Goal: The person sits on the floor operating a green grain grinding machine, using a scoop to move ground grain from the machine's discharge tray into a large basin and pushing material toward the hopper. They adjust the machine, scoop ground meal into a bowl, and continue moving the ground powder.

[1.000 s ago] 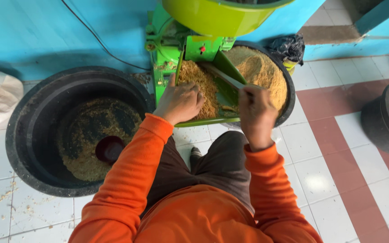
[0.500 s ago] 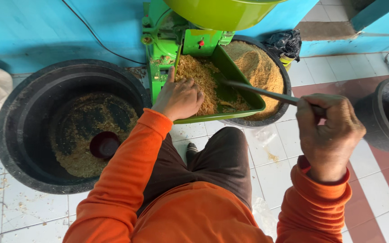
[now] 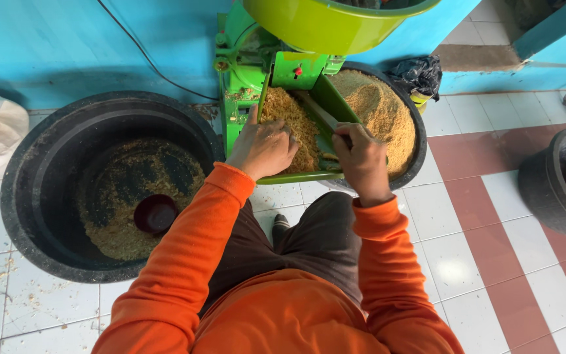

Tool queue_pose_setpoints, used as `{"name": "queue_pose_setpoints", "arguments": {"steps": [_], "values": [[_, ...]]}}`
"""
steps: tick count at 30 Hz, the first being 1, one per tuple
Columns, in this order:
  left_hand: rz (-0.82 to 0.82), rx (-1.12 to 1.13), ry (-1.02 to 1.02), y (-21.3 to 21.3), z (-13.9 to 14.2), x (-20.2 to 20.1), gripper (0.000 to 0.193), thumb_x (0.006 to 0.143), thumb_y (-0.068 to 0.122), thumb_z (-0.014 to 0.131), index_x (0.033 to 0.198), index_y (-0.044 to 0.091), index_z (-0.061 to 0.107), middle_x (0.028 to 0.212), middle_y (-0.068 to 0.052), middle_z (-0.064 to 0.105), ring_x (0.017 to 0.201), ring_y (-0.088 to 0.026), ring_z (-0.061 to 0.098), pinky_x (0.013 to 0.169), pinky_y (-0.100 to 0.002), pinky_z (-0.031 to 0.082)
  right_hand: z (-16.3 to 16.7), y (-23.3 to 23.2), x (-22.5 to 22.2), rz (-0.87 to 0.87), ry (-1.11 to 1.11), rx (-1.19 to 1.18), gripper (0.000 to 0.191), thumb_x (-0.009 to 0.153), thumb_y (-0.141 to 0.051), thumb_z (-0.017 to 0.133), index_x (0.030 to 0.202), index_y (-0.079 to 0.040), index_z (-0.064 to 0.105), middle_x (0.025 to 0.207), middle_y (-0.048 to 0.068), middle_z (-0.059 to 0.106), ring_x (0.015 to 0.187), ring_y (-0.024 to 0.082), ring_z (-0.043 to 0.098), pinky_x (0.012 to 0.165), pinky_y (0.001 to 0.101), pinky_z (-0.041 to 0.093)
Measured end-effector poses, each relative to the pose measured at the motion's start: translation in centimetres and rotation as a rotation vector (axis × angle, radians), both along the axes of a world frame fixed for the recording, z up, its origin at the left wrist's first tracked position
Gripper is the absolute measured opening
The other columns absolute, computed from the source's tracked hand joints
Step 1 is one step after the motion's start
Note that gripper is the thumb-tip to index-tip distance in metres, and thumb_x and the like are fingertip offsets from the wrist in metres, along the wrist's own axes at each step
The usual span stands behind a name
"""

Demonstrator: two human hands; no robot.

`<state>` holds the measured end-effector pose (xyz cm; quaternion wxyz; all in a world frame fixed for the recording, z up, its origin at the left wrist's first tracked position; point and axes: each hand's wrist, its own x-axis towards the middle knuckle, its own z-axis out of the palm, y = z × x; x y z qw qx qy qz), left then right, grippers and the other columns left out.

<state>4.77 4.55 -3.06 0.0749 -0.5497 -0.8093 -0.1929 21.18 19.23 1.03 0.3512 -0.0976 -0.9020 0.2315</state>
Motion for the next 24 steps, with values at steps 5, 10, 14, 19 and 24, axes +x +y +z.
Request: {"name": "queue_pose_setpoints", "arguments": {"steps": [5,10,14,19,24], "values": [[-0.011,-0.047,-0.002,0.2,0.0,-0.3,0.043,0.100,0.036,0.050,0.081,0.006,0.074,0.101,-0.014,0.071,0.098,-0.032,0.070,0.115,-0.071,0.022,3.6,0.3,4.3,-0.103,0.140,0.148,0.008,0.100,0.000,0.074,0.106,-0.001,0.070,0.101,0.013,0.074,0.083,0.019,0.074,0.074,0.0301,0.060],[-0.041,-0.110,-0.020,0.4,-0.2,-0.5,0.045,0.100,0.036,0.046,0.080,0.007,0.075,0.107,-0.015,0.071,0.105,-0.031,0.069,0.116,-0.072,0.018,11.4,-0.3,11.9,-0.227,-0.023,0.239,0.012,0.105,0.000,0.083,0.107,0.001,0.071,0.095,0.012,0.072,0.075,0.015,0.069,0.065,0.0247,0.054],[-0.032,-0.127,-0.036,0.5,-0.4,-0.6,0.042,0.098,0.035,0.047,0.084,0.008,0.076,0.107,-0.015,0.071,0.107,-0.031,0.068,0.117,-0.071,0.018,16.3,-2.5,14.8,-0.136,-0.054,0.106,0.012,0.106,0.004,0.077,0.108,0.003,0.065,0.100,0.010,0.073,0.085,0.010,0.070,0.075,0.0230,0.057],[-0.029,-0.088,-0.023,0.3,-0.6,-0.7,0.040,0.099,0.034,0.048,0.087,0.007,0.075,0.107,-0.015,0.071,0.105,-0.031,0.069,0.117,-0.071,0.019,17.3,-4.1,15.2,-0.171,-0.129,0.110,0.014,0.097,0.001,0.077,0.107,0.002,0.067,0.092,0.010,0.073,0.073,0.010,0.067,0.065,0.0225,0.053],[-0.023,-0.119,-0.030,0.3,-0.7,-0.8,0.040,0.098,0.033,0.049,0.085,0.006,0.075,0.107,-0.014,0.071,0.106,-0.031,0.069,0.118,-0.071,0.019,13.2,-3.6,11.6,-0.131,-0.139,0.186,0.014,0.096,0.000,0.079,0.105,-0.001,0.069,0.097,0.009,0.074,0.079,0.014,0.071,0.068,0.0266,0.056]]}}
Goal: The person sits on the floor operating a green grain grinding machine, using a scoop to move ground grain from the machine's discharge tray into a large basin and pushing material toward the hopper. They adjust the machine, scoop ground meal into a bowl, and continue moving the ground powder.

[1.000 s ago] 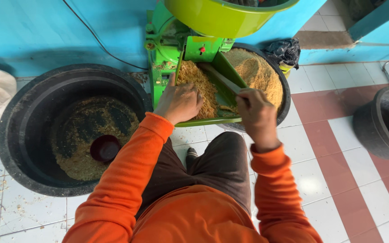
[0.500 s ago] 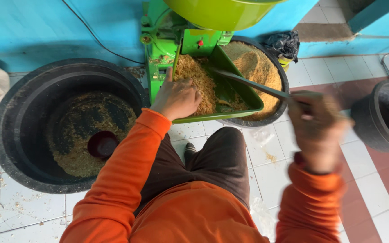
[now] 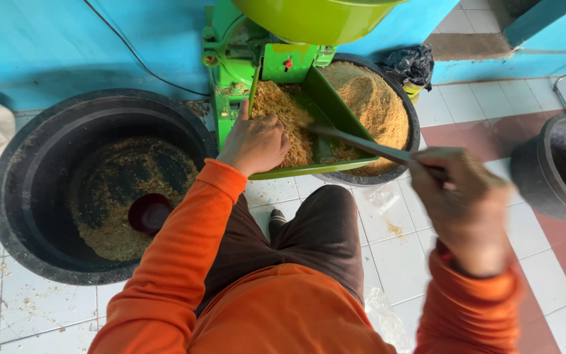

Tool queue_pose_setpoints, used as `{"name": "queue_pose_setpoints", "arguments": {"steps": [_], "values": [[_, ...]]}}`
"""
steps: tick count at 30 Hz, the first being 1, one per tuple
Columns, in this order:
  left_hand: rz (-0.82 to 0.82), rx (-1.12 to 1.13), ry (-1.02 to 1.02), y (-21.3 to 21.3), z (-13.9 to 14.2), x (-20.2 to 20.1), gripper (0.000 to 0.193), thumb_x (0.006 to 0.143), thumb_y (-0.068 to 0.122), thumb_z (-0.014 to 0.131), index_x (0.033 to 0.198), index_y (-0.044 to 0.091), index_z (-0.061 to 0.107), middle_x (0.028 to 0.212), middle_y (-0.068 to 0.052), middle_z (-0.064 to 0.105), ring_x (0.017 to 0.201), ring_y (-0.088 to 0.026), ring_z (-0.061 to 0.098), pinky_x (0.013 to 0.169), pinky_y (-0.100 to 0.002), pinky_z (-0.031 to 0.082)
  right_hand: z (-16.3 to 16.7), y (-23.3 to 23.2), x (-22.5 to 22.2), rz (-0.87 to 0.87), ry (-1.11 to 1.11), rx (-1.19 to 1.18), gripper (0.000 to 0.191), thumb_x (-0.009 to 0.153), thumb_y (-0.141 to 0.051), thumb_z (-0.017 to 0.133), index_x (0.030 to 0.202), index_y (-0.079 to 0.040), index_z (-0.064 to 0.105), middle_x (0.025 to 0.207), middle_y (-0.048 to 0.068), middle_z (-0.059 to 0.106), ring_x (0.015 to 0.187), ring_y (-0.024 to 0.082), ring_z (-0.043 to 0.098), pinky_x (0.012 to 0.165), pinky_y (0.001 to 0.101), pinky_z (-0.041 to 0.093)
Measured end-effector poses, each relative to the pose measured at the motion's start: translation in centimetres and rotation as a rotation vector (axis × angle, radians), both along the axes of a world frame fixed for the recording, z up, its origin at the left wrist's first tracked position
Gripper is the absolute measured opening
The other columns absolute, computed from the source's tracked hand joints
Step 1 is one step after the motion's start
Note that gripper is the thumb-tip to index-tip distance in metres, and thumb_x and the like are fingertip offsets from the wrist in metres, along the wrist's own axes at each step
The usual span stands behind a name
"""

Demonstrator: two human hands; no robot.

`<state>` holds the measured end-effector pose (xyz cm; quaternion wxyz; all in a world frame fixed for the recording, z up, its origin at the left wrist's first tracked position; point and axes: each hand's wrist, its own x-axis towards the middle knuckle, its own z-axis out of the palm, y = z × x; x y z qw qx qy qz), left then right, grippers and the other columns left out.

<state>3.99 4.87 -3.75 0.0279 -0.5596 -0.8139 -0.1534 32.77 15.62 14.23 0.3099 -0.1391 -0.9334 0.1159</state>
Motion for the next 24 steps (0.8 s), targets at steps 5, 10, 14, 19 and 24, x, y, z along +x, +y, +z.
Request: {"name": "queue_pose_setpoints", "arguments": {"steps": [5,10,14,19,24], "values": [[0.007,0.033,0.039,0.1,0.0,-0.2,0.040,0.097,0.033,0.050,0.082,0.006,0.075,0.109,-0.014,0.071,0.107,-0.030,0.069,0.116,-0.070,0.021,-4.2,-0.1,-4.9,0.036,0.150,-0.027,0.012,0.096,0.003,0.078,0.099,0.002,0.067,0.096,0.011,0.075,0.078,0.016,0.072,0.069,0.0291,0.056],[-0.009,0.094,0.051,-0.1,-0.1,-0.4,0.038,0.096,0.033,0.050,0.083,0.006,0.075,0.109,-0.015,0.071,0.104,-0.031,0.069,0.113,-0.071,0.022,-4.3,0.1,-3.7,-0.004,0.262,-0.032,0.014,0.103,0.005,0.077,0.106,0.001,0.064,0.107,0.012,0.074,0.081,0.017,0.073,0.073,0.0271,0.059],[-0.001,0.029,0.022,-0.2,0.2,-0.3,0.039,0.098,0.032,0.049,0.087,0.005,0.074,0.107,-0.013,0.071,0.104,-0.030,0.069,0.117,-0.070,0.021,-6.0,0.7,-4.5,0.010,0.238,0.028,0.013,0.100,0.004,0.078,0.105,0.001,0.066,0.107,0.014,0.073,0.087,0.022,0.075,0.076,0.0313,0.061],[-0.009,0.021,0.018,-0.4,0.7,-0.4,0.037,0.096,0.032,0.052,0.083,0.005,0.074,0.103,-0.012,0.072,0.104,-0.030,0.069,0.115,-0.071,0.022,-10.8,1.4,-9.1,0.106,0.211,-0.061,0.010,0.097,0.002,0.073,0.102,0.002,0.065,0.106,0.016,0.073,0.083,0.022,0.074,0.069,0.0310,0.061],[-0.023,0.058,0.040,-0.7,0.5,-0.4,0.035,0.094,0.032,0.055,0.080,0.007,0.075,0.104,-0.013,0.072,0.103,-0.031,0.069,0.115,-0.070,0.024,-13.3,2.0,-11.9,0.183,0.237,0.018,0.012,0.096,0.002,0.071,0.106,0.003,0.064,0.109,0.017,0.072,0.093,0.030,0.073,0.080,0.0377,0.061]]}}
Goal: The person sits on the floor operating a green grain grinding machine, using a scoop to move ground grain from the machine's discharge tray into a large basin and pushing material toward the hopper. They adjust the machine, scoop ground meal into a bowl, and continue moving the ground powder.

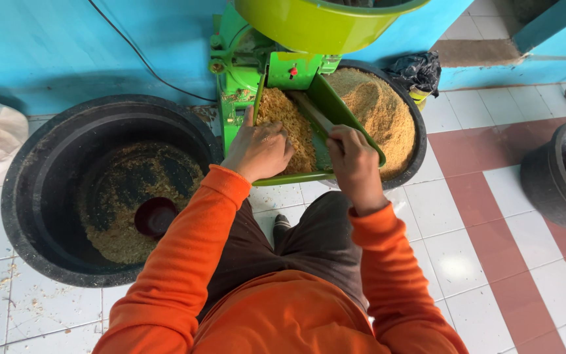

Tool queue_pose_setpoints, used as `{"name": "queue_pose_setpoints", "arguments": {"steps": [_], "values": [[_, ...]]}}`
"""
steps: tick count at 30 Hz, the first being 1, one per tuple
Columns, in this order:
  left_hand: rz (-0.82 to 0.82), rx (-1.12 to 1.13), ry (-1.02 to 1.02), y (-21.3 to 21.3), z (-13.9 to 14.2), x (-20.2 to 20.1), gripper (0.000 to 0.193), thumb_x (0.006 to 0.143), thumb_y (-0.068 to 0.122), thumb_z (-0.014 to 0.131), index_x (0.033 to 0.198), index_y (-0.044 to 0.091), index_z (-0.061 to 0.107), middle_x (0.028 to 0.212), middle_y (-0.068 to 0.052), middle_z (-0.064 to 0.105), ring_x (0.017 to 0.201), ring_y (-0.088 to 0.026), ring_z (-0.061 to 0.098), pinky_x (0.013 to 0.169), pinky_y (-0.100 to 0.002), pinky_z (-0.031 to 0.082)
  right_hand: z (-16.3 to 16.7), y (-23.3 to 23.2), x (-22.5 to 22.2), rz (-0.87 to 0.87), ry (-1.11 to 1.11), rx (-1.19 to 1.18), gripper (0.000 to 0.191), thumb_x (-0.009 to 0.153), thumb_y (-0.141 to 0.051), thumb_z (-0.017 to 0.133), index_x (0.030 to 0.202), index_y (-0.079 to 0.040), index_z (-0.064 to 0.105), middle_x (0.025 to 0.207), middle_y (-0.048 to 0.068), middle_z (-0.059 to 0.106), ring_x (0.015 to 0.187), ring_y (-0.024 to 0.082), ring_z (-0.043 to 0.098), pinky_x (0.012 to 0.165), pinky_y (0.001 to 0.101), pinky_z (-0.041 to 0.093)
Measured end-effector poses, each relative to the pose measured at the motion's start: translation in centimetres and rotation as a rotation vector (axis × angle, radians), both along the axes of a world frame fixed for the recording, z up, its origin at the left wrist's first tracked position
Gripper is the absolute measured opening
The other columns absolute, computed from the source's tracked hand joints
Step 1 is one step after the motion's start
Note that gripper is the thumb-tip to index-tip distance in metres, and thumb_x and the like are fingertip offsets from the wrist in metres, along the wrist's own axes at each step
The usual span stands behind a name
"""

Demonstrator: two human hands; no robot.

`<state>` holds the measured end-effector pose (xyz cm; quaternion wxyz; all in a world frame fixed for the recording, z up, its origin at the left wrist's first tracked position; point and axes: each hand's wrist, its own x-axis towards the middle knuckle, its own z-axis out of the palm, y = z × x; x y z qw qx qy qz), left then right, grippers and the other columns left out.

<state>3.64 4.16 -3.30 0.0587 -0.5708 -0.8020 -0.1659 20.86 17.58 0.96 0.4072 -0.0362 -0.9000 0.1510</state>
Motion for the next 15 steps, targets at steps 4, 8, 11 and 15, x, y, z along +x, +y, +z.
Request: {"name": "queue_pose_setpoints", "arguments": {"steps": [4,8,11,15], "values": [[-0.009,0.031,0.024,0.0,-0.1,0.0,0.035,0.094,0.032,0.055,0.083,0.006,0.075,0.105,-0.012,0.072,0.103,-0.030,0.069,0.114,-0.071,0.024,1.2,1.0,0.4,-0.012,-0.055,-0.139,0.009,0.099,0.003,0.071,0.107,0.002,0.067,0.101,0.015,0.072,0.076,0.017,0.071,0.065,0.0300,0.058],[0.010,-0.005,0.004,0.1,0.0,-0.3,0.035,0.096,0.032,0.052,0.090,0.005,0.074,0.105,-0.012,0.072,0.105,-0.029,0.069,0.115,-0.071,0.023,5.9,1.1,5.2,-0.241,-0.013,-0.103,0.007,0.099,0.001,0.077,0.105,-0.002,0.073,0.083,0.010,0.069,0.071,0.014,0.067,0.062,0.0292,0.051],[0.012,-0.014,-0.007,0.2,-0.1,-0.5,0.036,0.096,0.032,0.052,0.089,0.005,0.074,0.107,-0.013,0.071,0.106,-0.030,0.068,0.115,-0.070,0.022,10.9,0.2,10.2,-0.230,-0.113,-0.025,0.006,0.107,0.000,0.077,0.108,0.000,0.071,0.092,0.011,0.072,0.079,0.013,0.071,0.068,0.0239,0.053],[0.014,0.000,-0.006,0.1,-0.5,-0.8,0.037,0.095,0.032,0.051,0.092,0.003,0.074,0.108,-0.014,0.071,0.105,-0.031,0.068,0.116,-0.069,0.022,14.0,-1.9,13.4,-0.243,-0.145,-0.133,0.008,0.105,-0.001,0.077,0.108,-0.001,0.069,0.094,0.010,0.073,0.079,0.011,0.070,0.070,0.0222,0.053]]}}
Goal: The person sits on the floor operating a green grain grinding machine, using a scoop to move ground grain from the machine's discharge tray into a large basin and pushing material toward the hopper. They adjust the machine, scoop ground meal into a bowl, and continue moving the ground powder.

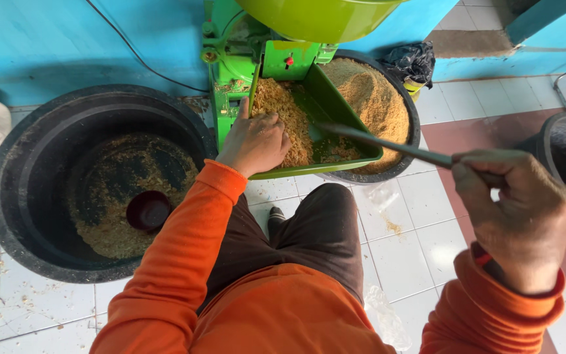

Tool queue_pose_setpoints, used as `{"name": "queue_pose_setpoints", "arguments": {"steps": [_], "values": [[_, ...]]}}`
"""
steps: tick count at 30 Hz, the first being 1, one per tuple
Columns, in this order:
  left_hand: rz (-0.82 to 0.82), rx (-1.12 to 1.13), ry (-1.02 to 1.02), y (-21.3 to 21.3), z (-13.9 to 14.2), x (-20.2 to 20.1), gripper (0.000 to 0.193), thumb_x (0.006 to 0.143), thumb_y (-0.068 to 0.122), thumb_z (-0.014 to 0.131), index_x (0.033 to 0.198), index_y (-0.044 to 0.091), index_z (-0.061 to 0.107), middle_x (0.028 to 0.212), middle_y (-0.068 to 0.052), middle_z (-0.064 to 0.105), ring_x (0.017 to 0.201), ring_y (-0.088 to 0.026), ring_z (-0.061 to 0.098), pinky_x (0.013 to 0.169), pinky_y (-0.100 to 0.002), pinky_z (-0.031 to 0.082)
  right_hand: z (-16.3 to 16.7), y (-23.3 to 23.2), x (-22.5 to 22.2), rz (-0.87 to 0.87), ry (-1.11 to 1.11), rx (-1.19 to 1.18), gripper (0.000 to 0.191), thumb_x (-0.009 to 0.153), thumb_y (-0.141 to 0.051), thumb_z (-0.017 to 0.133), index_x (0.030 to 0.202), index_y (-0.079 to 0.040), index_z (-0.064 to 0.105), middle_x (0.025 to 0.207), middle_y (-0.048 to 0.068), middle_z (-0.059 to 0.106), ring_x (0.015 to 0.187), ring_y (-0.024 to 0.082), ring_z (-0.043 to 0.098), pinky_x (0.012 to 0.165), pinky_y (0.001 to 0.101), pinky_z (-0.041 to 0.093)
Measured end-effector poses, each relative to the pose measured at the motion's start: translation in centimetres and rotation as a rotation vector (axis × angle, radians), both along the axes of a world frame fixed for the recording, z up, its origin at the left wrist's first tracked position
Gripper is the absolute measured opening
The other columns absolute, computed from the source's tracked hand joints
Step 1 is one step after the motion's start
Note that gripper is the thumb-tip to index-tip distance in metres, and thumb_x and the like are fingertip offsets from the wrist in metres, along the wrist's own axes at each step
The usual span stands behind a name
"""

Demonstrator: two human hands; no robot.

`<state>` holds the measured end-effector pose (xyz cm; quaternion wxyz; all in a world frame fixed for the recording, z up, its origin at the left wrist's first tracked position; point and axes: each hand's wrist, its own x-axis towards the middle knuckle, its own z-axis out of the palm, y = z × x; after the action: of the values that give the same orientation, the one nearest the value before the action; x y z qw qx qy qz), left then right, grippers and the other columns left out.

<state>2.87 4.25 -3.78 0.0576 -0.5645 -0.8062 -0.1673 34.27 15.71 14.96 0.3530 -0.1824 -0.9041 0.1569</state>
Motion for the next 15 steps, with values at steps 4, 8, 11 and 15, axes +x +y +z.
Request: {"name": "queue_pose_setpoints", "arguments": {"steps": [4,8,11,15], "values": [[0.005,-0.030,-0.028,-0.4,0.0,0.0,0.038,0.098,0.033,0.050,0.092,0.003,0.074,0.108,-0.014,0.071,0.106,-0.031,0.069,0.119,-0.068,0.021,-1.8,-1.3,-1.9,0.020,-0.072,0.046,0.011,0.099,0.001,0.077,0.108,-0.001,0.071,0.097,0.010,0.073,0.078,0.014,0.071,0.067,0.0253,0.054],[-0.002,-0.041,-0.024,-0.5,0.4,0.0,0.038,0.096,0.033,0.052,0.085,0.003,0.074,0.107,-0.015,0.071,0.104,-0.032,0.069,0.116,-0.069,0.021,-6.3,-1.3,-6.8,0.102,0.001,0.061,0.011,0.096,0.000,0.074,0.106,0.000,0.069,0.101,0.014,0.074,0.082,0.021,0.073,0.072,0.0316,0.058],[-0.001,-0.029,-0.015,-0.4,0.4,0.0,0.037,0.096,0.032,0.052,0.085,0.004,0.074,0.104,-0.014,0.071,0.103,-0.031,0.069,0.116,-0.070,0.022,-9.1,-0.5,-9.3,0.180,0.065,0.025,0.011,0.097,0.000,0.073,0.106,0.002,0.067,0.106,0.016,0.074,0.087,0.024,0.075,0.075,0.0329,0.060],[-0.002,0.019,-0.038,-0.4,0.3,-0.1,0.036,0.096,0.033,0.053,0.086,0.005,0.073,0.100,-0.013,0.072,0.099,-0.032,0.069,0.115,-0.070,0.024,-12.0,1.5,-12.3,0.224,0.034,-0.027,0.012,0.095,0.000,0.073,0.106,0.003,0.068,0.107,0.018,0.075,0.085,0.026,0.077,0.074,0.0329,0.061]]}}
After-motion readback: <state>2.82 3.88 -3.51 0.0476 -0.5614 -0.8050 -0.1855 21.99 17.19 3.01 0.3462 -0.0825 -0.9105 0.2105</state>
